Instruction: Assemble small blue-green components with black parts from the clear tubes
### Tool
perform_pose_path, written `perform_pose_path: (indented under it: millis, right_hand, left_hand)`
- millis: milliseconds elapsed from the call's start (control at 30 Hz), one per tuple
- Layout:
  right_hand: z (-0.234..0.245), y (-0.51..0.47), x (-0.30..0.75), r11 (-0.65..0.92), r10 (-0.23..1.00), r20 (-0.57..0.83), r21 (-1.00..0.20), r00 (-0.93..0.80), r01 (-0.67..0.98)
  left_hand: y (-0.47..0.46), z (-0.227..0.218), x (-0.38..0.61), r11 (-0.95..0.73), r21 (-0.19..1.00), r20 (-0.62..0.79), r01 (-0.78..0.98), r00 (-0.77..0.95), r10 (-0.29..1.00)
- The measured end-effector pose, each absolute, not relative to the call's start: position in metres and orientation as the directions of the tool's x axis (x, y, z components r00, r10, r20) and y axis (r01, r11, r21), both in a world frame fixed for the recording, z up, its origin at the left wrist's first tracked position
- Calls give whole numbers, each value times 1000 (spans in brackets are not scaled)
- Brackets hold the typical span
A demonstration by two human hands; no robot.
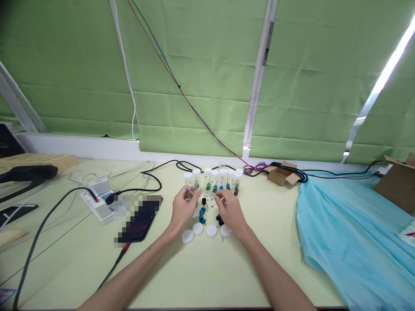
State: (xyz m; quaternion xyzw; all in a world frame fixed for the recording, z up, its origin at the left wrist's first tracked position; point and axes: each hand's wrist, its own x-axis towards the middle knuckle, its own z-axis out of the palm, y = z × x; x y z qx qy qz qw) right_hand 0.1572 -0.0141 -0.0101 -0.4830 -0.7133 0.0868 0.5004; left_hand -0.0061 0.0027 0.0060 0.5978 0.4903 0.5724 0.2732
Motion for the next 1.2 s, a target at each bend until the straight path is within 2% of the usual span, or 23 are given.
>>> perform_pose_path:
  millis: [200,500,833,1200]
  right_hand:
    - [-14,-13,156,555,806,544,-554,-235,620]
    - [-11,-26,147,610,792,431,-536,-432,584]
    - [-10,-35,144,558,817,254,-575,-518,599]
    - [-13,-32,142,533,823,249,-650,-510,542]
  left_hand:
    - [2,5,-5,-392,877,440,279,-138,887]
    - [1,6,-4,-394,868,453,302,-157,877]
    - [1,5,-4,-372,871,438,321,-166,883]
    - [0,6,-3,-368,874,432,317,-160,888]
